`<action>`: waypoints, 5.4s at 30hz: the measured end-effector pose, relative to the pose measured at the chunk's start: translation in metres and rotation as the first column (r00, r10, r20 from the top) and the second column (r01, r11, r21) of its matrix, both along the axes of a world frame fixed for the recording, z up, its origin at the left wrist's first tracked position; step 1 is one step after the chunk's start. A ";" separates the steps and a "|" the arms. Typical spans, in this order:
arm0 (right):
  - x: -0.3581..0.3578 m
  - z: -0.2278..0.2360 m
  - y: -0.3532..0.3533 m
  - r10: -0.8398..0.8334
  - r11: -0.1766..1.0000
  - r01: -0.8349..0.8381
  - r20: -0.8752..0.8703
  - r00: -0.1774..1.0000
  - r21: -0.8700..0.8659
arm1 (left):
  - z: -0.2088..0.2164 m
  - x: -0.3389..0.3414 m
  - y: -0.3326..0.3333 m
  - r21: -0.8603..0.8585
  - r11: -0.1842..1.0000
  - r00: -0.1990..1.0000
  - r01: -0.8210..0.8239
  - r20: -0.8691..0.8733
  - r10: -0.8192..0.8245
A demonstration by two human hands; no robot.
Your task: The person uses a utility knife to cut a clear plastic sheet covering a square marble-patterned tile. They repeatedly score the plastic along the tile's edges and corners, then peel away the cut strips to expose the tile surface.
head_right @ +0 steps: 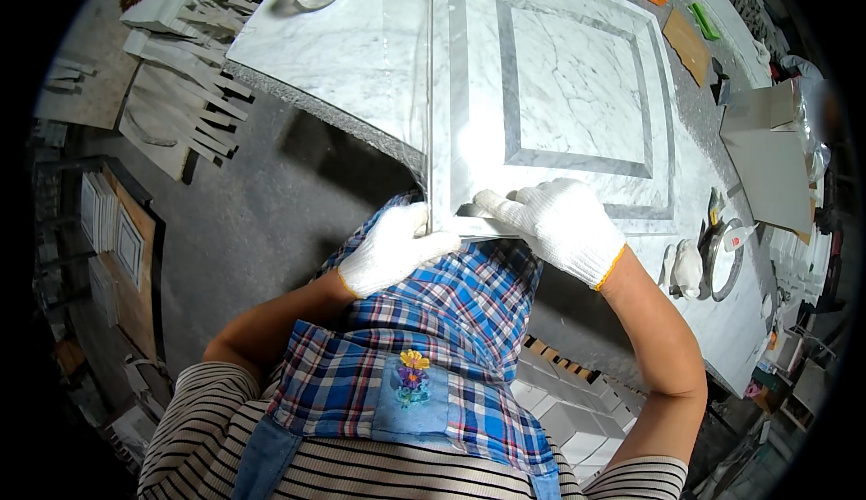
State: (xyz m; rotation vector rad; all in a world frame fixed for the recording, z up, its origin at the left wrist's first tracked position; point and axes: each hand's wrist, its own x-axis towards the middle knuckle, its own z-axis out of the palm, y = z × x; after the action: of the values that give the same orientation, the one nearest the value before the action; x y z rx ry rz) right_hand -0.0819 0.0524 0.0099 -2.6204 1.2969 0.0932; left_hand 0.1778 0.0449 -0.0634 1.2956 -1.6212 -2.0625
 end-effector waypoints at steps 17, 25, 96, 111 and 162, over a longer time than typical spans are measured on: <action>-0.005 0.001 0.007 -0.132 0.989 0.122 0.124 0.983 0.087 | -0.005 0.000 0.003 0.003 0.999 0.997 -0.035 -0.069 0.036; -0.010 -0.008 0.012 -0.201 0.978 0.181 0.260 0.944 0.101 | -0.002 -0.001 0.003 0.058 0.998 0.995 -0.032 -0.095 0.037; 0.013 -0.032 0.153 -0.806 0.469 0.779 0.561 0.186 0.415 | -0.023 0.067 0.006 -0.585 0.778 0.829 -0.228 0.302 0.470; -0.005 -0.047 0.151 -0.799 0.164 0.924 0.596 -0.082 0.347 | -0.027 -0.026 0.030 0.767 0.641 0.858 0.013 -0.338 0.387; -0.055 -0.053 0.130 -0.722 0.135 0.979 0.662 0.202 -0.152 | -0.031 0.096 -0.049 0.454 0.612 0.654 -0.647 -0.081 0.752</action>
State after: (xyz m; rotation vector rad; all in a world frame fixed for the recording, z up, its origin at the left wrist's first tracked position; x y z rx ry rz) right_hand -0.1369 0.1828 -0.0434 -1.3695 2.7113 -1.2009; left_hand 0.2735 -0.0037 -0.0943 1.3831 -0.4220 -1.9266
